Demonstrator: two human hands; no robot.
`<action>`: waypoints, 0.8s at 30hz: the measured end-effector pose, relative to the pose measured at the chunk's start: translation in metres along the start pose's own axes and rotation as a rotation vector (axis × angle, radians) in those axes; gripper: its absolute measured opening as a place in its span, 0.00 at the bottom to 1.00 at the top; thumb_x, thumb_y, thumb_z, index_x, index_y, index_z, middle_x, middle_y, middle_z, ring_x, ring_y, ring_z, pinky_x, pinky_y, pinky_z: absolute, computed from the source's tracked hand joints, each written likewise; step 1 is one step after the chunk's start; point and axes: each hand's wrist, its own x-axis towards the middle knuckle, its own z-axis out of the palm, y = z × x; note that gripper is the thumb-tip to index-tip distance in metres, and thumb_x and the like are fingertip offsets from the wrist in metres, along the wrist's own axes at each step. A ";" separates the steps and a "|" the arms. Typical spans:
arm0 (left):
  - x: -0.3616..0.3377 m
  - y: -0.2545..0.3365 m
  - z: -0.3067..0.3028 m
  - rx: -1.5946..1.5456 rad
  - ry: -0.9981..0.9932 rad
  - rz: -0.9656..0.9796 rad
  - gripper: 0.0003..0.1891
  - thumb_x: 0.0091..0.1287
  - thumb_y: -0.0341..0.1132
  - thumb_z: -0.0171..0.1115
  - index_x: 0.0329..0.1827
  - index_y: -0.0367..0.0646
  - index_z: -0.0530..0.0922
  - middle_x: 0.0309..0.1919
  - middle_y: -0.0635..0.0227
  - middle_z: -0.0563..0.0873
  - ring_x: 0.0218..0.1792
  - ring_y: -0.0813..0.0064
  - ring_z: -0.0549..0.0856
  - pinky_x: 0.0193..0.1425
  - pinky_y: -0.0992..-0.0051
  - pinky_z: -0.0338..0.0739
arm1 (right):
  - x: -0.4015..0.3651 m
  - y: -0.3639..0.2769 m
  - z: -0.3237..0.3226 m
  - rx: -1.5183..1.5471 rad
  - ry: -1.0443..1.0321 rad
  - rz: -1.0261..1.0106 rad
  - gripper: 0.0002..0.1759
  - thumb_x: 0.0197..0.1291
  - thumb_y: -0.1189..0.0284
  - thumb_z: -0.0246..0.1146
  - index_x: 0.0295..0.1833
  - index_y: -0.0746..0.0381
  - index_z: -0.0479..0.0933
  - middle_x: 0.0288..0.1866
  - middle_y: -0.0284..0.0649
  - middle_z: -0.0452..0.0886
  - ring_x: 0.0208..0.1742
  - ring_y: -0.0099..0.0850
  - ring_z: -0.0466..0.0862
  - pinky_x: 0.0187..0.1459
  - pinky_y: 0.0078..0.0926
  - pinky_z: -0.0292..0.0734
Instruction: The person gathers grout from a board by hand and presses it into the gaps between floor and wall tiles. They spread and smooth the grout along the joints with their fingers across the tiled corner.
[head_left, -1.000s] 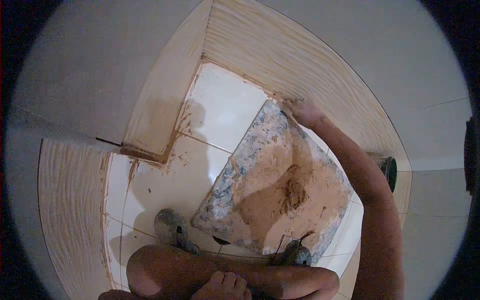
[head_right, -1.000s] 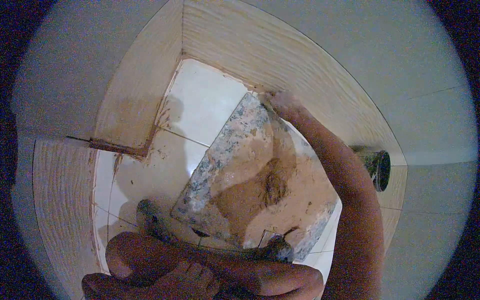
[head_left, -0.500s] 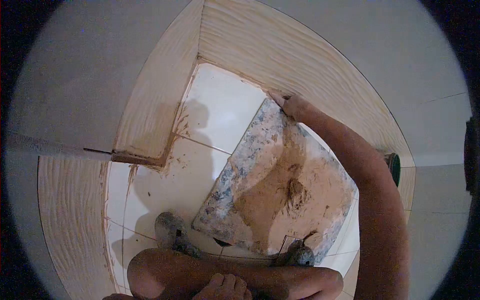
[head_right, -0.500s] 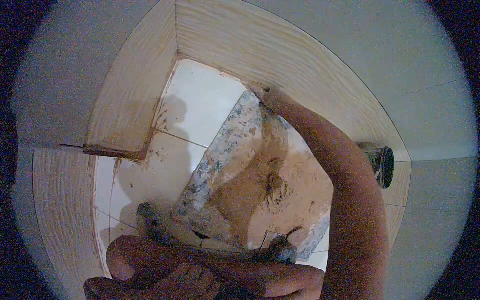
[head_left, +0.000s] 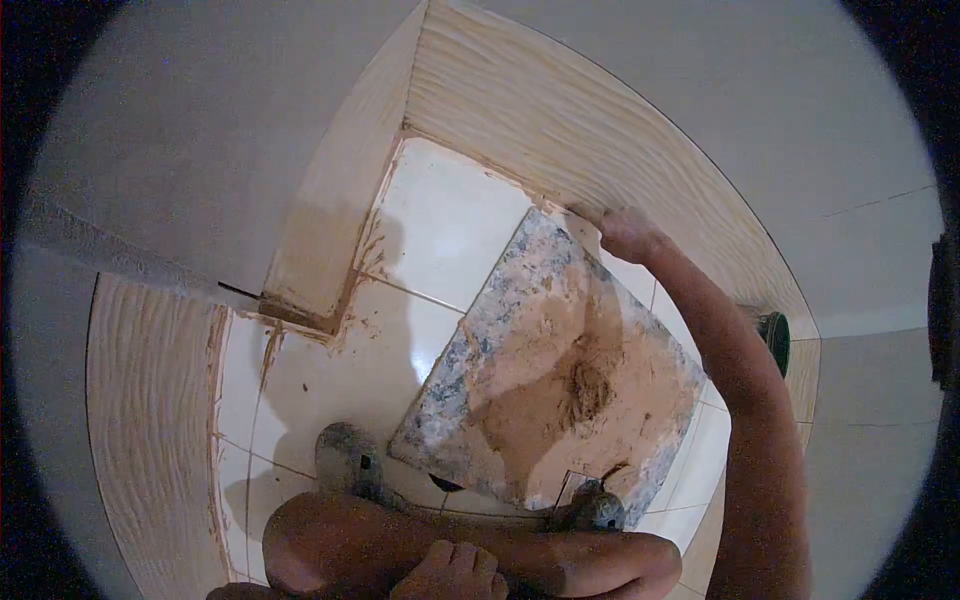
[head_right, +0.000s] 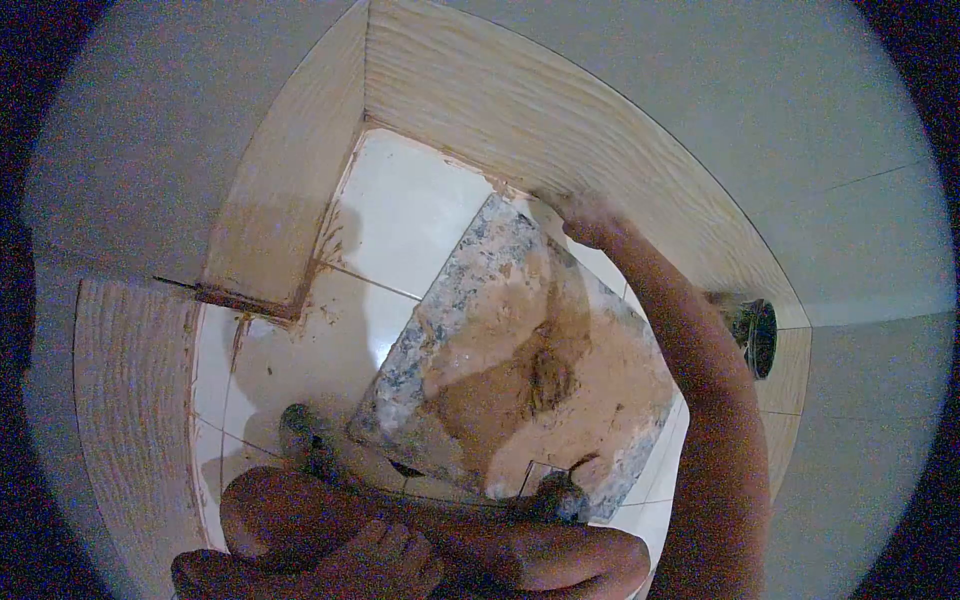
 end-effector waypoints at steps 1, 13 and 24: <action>0.001 0.000 -0.003 -0.024 -0.016 0.015 0.12 0.60 0.36 0.55 0.40 0.37 0.79 0.38 0.54 0.79 0.44 0.59 0.77 0.52 0.62 0.70 | -0.001 -0.001 0.000 0.000 -0.002 0.004 0.34 0.50 0.73 0.59 0.67 0.60 0.60 0.45 0.55 0.80 0.48 0.51 0.80 0.46 0.45 0.76; 0.002 0.003 -0.005 0.010 0.029 0.041 0.13 0.61 0.38 0.55 0.41 0.37 0.79 0.38 0.56 0.78 0.43 0.59 0.77 0.49 0.63 0.70 | -0.007 -0.030 0.069 1.949 0.159 0.202 0.18 0.64 0.66 0.52 0.59 0.55 0.71 0.20 0.23 0.64 0.14 0.15 0.58 0.14 0.13 0.51; -0.008 0.002 0.000 -0.066 -0.064 0.053 0.14 0.60 0.37 0.56 0.43 0.36 0.79 0.41 0.53 0.79 0.46 0.57 0.77 0.52 0.59 0.71 | 0.049 -0.027 0.043 2.348 -0.196 0.012 0.08 0.68 0.61 0.50 0.39 0.51 0.68 0.16 0.21 0.57 0.12 0.14 0.53 0.12 0.12 0.45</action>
